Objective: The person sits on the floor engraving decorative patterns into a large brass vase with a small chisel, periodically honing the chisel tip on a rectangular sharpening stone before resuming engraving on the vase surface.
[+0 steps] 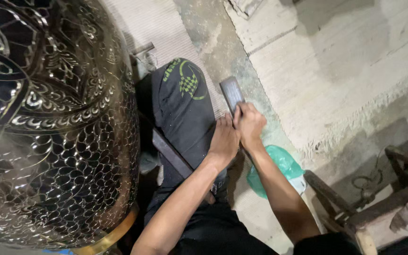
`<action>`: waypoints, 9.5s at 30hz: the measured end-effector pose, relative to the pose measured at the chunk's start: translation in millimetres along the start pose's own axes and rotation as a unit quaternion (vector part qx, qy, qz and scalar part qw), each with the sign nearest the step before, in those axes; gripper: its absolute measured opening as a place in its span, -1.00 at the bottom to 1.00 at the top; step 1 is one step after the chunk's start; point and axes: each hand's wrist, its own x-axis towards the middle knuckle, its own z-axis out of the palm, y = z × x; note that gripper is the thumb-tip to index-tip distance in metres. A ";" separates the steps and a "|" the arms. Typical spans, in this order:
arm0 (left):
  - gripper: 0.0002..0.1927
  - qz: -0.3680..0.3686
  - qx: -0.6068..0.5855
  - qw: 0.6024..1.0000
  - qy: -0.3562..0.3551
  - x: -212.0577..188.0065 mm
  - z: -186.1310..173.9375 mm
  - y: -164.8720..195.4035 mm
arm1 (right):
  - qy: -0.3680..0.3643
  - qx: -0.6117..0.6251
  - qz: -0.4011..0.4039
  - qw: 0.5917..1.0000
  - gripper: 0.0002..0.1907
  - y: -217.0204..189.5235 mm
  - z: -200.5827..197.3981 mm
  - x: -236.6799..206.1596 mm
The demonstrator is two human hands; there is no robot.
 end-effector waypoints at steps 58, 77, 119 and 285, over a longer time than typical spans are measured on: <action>-0.82 -0.108 -0.674 0.650 0.336 -175.2 -241.7 -54.0 | -0.360 0.782 0.190 0.473 -0.69 -128.6 -111.0 -61.1; -0.83 -0.110 -0.702 0.615 0.343 -184.6 -239.6 -58.5 | -0.360 0.736 0.177 0.546 -0.71 -140.2 -118.0 -59.9; -0.81 -0.121 -0.716 0.514 0.457 -240.1 -264.1 -76.5 | -0.369 0.733 0.064 0.568 -0.78 -213.0 -114.8 -61.0; -0.72 0.004 -0.428 0.897 0.110 -148.4 -120.0 -35.1 | 0.029 0.014 0.029 0.999 -0.92 55.3 44.6 -54.1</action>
